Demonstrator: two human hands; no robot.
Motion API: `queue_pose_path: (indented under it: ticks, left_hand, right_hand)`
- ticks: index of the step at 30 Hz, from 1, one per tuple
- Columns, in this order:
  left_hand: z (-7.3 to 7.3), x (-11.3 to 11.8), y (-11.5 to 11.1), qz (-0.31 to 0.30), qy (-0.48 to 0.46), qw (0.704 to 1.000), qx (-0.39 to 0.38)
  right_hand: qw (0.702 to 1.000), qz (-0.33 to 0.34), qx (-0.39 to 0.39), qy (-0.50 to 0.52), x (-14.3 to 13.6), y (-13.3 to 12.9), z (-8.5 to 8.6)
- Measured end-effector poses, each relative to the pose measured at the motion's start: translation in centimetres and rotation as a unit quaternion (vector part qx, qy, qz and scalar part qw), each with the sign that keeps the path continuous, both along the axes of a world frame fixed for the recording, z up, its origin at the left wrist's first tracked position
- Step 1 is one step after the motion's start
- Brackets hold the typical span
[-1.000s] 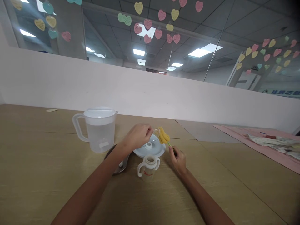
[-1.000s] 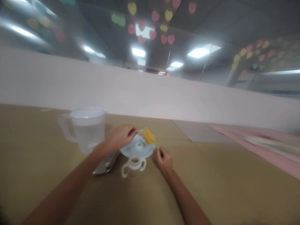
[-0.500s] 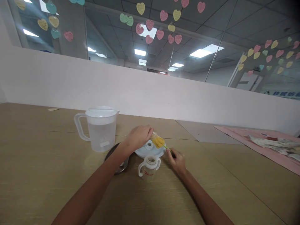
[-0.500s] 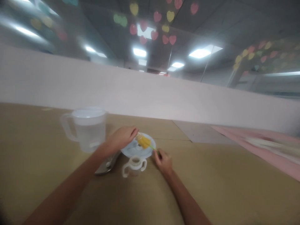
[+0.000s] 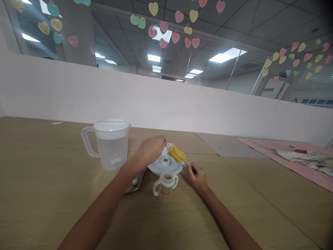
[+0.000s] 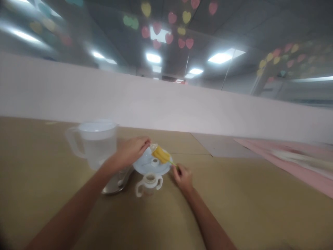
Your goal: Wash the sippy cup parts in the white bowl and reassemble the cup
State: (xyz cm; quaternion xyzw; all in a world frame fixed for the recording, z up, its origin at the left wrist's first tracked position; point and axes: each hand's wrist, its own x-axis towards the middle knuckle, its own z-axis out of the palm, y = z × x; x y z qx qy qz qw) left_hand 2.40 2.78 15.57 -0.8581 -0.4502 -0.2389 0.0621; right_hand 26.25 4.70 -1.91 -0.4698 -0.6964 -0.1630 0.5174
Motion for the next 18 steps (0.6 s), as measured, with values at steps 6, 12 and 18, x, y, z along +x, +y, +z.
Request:
queue_pose_path:
  ticks: [6,12,18]
  left_hand:
    - [0.5,-0.5,-0.4,-0.067,-0.031,0.997,-0.028]
    - [1.1,-0.8,-1.0,-0.077,-0.067,0.994,-0.046]
    - [0.5,0.0,-0.6,-0.132,-0.139,0.979,-0.063]
  right_hand:
    - [1.000,0.010,0.007,-0.003,0.0,0.1,-0.1]
    - [1.000,0.014,0.017,-0.006,0.0,0.0,0.1]
    - [0.999,0.013,0.036,0.020,-0.2,-0.1,0.0]
